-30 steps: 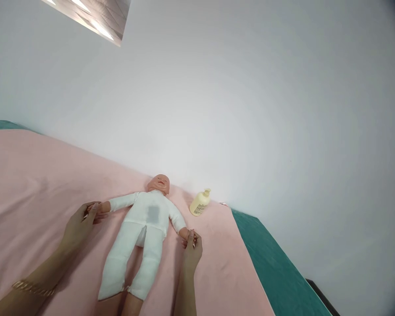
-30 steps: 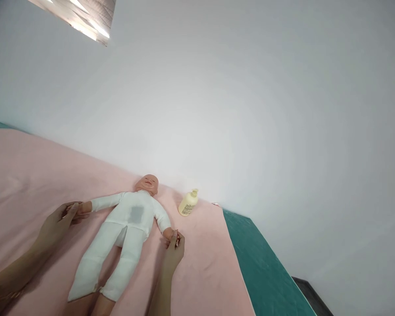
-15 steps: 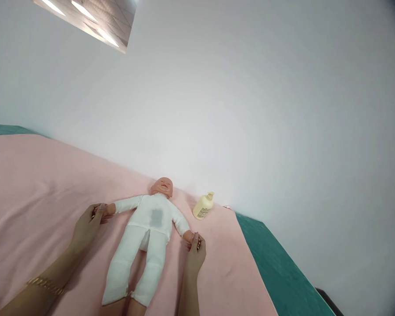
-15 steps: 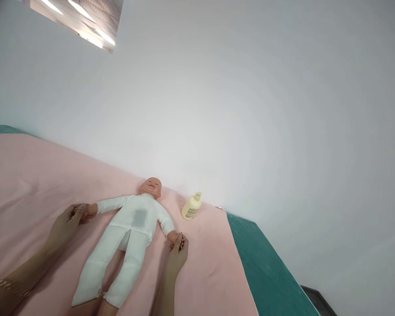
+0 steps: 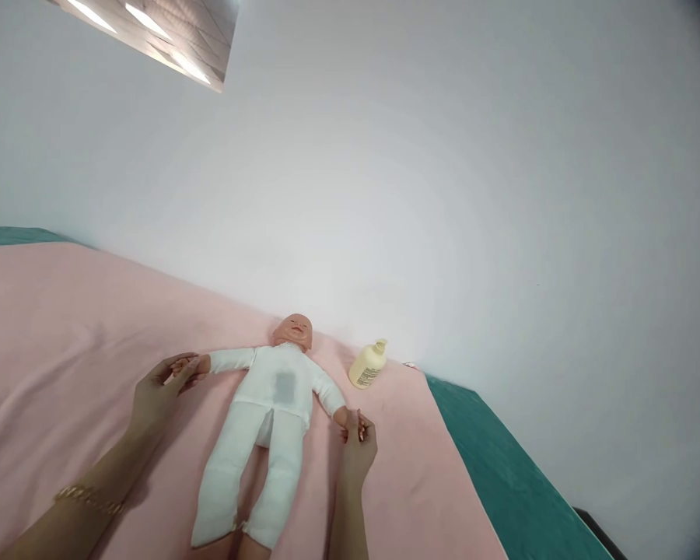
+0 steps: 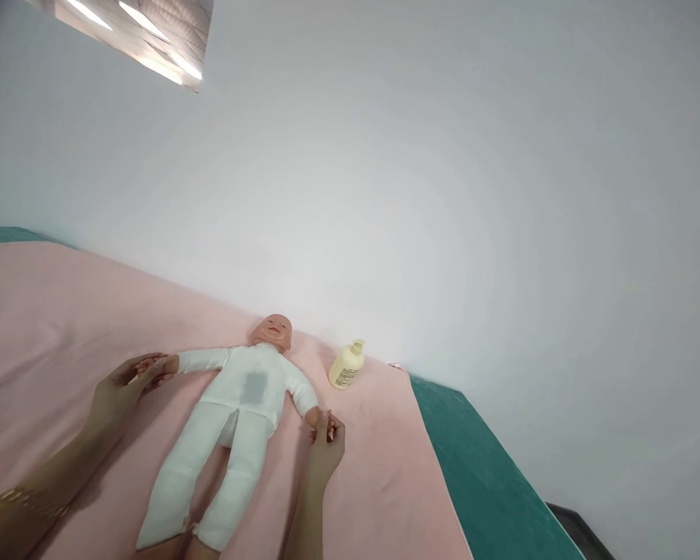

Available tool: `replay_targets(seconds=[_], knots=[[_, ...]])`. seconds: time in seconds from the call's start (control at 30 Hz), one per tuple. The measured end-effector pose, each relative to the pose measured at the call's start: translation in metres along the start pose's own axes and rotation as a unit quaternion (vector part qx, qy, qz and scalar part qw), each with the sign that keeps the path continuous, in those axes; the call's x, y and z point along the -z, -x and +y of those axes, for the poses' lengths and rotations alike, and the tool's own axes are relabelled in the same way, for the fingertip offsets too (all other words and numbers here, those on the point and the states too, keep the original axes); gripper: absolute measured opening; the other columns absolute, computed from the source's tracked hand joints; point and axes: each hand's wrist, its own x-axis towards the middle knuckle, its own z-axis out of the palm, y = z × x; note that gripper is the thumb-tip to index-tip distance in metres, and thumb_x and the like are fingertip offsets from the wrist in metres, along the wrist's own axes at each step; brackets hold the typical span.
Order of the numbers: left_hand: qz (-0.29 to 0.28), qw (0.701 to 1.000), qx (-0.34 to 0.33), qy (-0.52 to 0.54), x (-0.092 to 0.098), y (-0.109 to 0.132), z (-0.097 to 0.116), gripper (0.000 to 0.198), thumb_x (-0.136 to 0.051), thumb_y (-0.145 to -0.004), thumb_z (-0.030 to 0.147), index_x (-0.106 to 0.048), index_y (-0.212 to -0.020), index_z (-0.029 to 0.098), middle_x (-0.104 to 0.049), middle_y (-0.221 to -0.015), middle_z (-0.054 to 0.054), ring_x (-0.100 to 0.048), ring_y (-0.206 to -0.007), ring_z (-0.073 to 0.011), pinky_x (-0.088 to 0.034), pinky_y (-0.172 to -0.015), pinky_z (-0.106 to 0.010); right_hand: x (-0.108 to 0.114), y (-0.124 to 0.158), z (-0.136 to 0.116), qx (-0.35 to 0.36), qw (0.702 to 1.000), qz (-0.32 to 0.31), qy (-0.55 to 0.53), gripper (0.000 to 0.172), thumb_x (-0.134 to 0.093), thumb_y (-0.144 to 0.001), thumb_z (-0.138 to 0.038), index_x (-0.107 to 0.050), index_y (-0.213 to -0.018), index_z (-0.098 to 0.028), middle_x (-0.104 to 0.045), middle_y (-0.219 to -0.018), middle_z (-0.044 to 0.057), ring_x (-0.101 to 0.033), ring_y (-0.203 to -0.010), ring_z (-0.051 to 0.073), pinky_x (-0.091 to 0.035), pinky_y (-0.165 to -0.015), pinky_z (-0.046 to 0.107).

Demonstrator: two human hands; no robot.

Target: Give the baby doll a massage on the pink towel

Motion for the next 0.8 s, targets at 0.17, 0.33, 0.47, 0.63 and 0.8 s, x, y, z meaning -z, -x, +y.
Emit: replay_targets(seconds=[0.17, 0.33, 0.47, 0.63, 0.8], knots=[[-0.008, 0.997, 0.016, 0.072, -0.002, -0.007, -0.01, 0.055, -0.065, -0.081, 0.059, -0.068, -0.113, 0.014, -0.07, -0.117, -0.015, -0.068, -0.105, -0.0283, -0.056, -0.096, -0.039, 0.001, -0.003, 0.001, 0.015, 1.0, 0.008, -0.009, 0.053, -0.067, -0.084, -0.064, -0.07, -0.097, -0.013, -0.071, -0.087, 0.009, -0.064, -0.069, 0.02, -0.054, -0.061, 0.033], [-0.013, 0.988, 0.039, 0.148, -0.003, -0.011, -0.011, 0.052, -0.072, -0.08, 0.052, -0.064, -0.119, 0.019, -0.069, -0.124, -0.014, -0.069, -0.111, -0.0281, -0.055, -0.1, -0.042, 0.001, -0.006, 0.002, 0.017, 1.0, 0.001, -0.012, 0.031, -0.063, -0.098, -0.044, -0.066, -0.112, -0.017, -0.068, -0.104, 0.005, -0.067, -0.084, 0.017, -0.058, -0.075, 0.034], [-0.004, 0.995, 0.033, 0.099, -0.002, -0.005, 0.0, 0.046, -0.076, -0.076, 0.047, -0.068, -0.112, 0.019, -0.072, -0.117, -0.012, -0.069, -0.109, -0.0315, -0.056, -0.099, -0.046, 0.001, -0.005, 0.001, -0.005, 1.0, -0.008, 0.002, 0.027, -0.064, -0.099, -0.039, -0.065, -0.114, -0.016, -0.067, -0.109, 0.006, -0.067, -0.088, 0.018, -0.059, -0.076, 0.035], [-0.014, 0.997, 0.012, 0.075, -0.001, 0.001, 0.007, 0.044, -0.08, -0.071, 0.048, -0.072, -0.103, 0.018, -0.075, -0.11, -0.01, -0.07, -0.103, -0.0311, -0.057, -0.096, -0.045, 0.001, -0.002, -0.002, -0.02, 1.0, -0.012, 0.017, 0.027, -0.065, -0.099, -0.039, -0.065, -0.112, -0.015, -0.067, -0.105, 0.005, -0.067, -0.085, 0.017, -0.059, -0.074, 0.033], [-0.02, 0.994, 0.031, 0.105, -0.003, -0.003, -0.001, 0.042, -0.079, -0.072, 0.048, -0.074, -0.103, 0.021, -0.076, -0.106, -0.007, -0.072, -0.099, -0.0267, -0.059, -0.095, -0.037, 0.0, -0.001, -0.004, -0.017, 1.0, -0.002, 0.023, 0.025, -0.061, -0.1, -0.04, -0.067, -0.104, -0.017, -0.068, -0.097, 0.003, -0.066, -0.078, 0.015, -0.057, -0.069, 0.03]])
